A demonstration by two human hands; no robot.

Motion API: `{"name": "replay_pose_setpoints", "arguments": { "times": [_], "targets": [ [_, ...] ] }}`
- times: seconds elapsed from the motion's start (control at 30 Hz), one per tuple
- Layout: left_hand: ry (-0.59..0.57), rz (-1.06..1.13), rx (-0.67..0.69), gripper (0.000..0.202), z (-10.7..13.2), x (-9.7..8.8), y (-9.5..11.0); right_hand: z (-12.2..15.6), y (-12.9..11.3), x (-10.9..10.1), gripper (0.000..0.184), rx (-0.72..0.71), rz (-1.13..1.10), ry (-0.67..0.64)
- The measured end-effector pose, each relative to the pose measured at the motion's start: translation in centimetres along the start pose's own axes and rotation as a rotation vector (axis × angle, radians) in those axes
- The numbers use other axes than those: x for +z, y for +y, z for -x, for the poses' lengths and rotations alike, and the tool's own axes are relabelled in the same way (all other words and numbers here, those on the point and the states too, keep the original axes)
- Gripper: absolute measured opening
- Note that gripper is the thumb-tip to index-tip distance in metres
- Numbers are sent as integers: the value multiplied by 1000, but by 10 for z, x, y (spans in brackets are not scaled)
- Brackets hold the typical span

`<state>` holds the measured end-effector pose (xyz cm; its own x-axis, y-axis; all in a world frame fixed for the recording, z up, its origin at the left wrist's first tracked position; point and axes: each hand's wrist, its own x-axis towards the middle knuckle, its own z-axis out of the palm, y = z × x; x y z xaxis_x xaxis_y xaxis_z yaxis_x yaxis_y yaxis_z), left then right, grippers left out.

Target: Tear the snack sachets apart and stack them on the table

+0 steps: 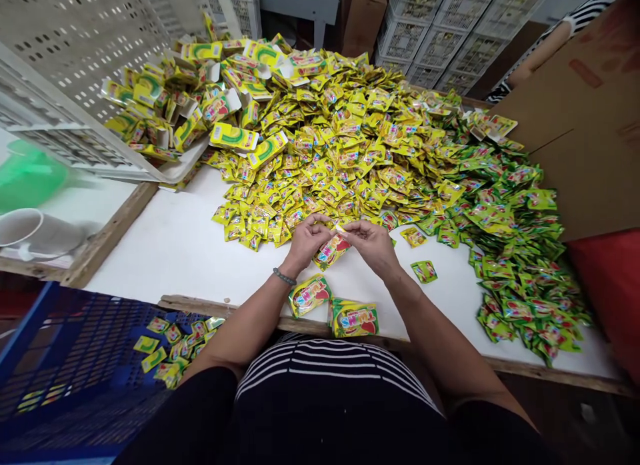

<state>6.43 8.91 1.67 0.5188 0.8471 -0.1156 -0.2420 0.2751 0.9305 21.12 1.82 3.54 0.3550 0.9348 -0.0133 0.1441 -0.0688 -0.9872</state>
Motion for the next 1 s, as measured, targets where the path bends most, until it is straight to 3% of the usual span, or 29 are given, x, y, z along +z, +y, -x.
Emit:
{"name": "replay_pose_setpoints", "arguments": {
  "times": [0.13, 0.23, 0.4, 0.57, 0.7, 0.8, 0.9, 1.0],
  "targets": [
    [-60, -9, -9, 49, 1, -1, 3, -6, 0, -4, 34, 156, -189, 38],
    [-99, -5, 6, 50, 1, -2, 4, -8, -3, -11, 30, 162, -164, -3],
    [-72, 41, -5, 51, 2, -2, 4, 5, -6, -13, 23, 8, 0, -122],
    [-97, 21, -19, 50, 1, -3, 5, 27, 1, 3, 25, -307, 299, 85],
    [-77, -5, -43, 48, -1, -3, 7, 36, 5, 21, 31, -292, 328, 160],
    [-46, -46, -45, 45, 2, -3, 15, 39, 1, 23, 32, -253, 270, 131],
    [-174, -205, -132, 41, 13, -5, 30, 43, 2, 5, 29, -195, 224, 60],
    [-459, -444, -237, 35, 31, -10, 41, 43, 15, -29, 33, -53, 321, 191]
  ]
}}
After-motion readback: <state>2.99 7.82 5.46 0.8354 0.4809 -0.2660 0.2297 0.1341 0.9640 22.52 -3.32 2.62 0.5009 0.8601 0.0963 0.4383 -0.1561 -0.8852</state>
